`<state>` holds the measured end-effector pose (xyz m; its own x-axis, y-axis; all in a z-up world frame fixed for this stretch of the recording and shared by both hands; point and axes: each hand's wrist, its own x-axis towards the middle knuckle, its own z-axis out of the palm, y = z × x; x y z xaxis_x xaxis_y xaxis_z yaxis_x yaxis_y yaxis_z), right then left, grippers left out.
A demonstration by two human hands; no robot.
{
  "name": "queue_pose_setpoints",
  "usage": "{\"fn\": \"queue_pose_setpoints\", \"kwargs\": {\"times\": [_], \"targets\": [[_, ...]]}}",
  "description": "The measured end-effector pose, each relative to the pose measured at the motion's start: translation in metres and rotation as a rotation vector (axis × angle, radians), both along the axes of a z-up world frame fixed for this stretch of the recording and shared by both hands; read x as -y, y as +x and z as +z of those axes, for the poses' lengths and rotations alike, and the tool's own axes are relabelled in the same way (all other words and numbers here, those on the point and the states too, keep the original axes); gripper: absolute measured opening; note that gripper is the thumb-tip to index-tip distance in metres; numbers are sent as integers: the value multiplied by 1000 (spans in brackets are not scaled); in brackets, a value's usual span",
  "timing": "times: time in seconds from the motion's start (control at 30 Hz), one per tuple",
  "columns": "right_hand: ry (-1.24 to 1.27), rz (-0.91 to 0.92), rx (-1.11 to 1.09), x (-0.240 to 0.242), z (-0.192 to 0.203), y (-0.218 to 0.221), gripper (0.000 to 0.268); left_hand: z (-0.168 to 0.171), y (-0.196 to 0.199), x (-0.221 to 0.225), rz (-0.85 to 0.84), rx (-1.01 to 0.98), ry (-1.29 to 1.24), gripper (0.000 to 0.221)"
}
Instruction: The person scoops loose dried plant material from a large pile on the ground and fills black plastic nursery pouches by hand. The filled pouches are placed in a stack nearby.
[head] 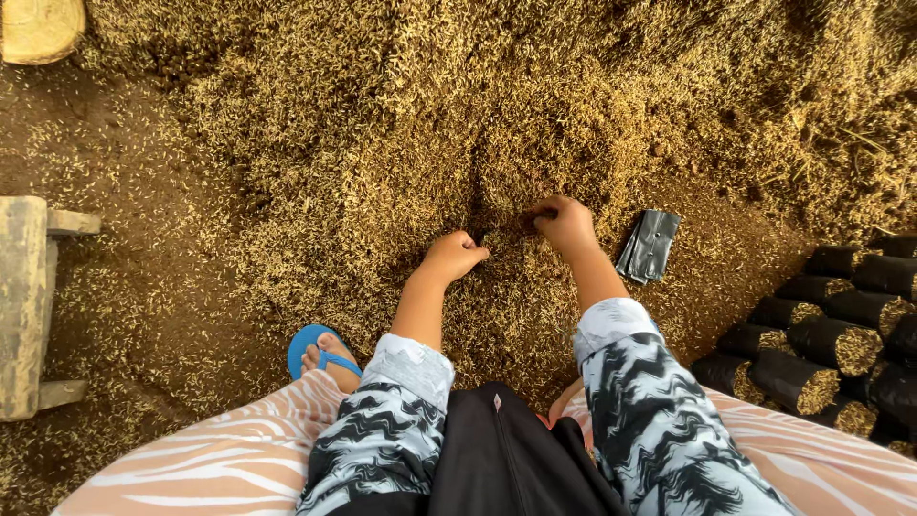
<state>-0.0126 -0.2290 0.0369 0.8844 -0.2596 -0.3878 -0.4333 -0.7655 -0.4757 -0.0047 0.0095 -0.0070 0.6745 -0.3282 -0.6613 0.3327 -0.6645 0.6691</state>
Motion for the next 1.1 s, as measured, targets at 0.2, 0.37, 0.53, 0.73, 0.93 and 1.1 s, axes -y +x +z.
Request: {"fn": "queue_pose_setpoints", "kwargs": {"times": [0.2,0.37,0.53,0.73,0.93,1.1], "targets": [[418,157,-228,-8,48,5,29,-9,-2,5,4,44,57,33],[187,322,-83,-38,51,-4,31,0,-6,3,31,125,86,30],[-202,374,338,-70,25,-52,43,11,-11,4,70,116,74,24],[-482,579,122,-112,20,-108,72,9,-14,3,99,210,17,18],[-428,584,-31,-114,28,-110,81,14,-21,2,55,238,2,16],[-343,379,315,-95,1,-93,46,20,-16,9,139,167,55,18]]}}
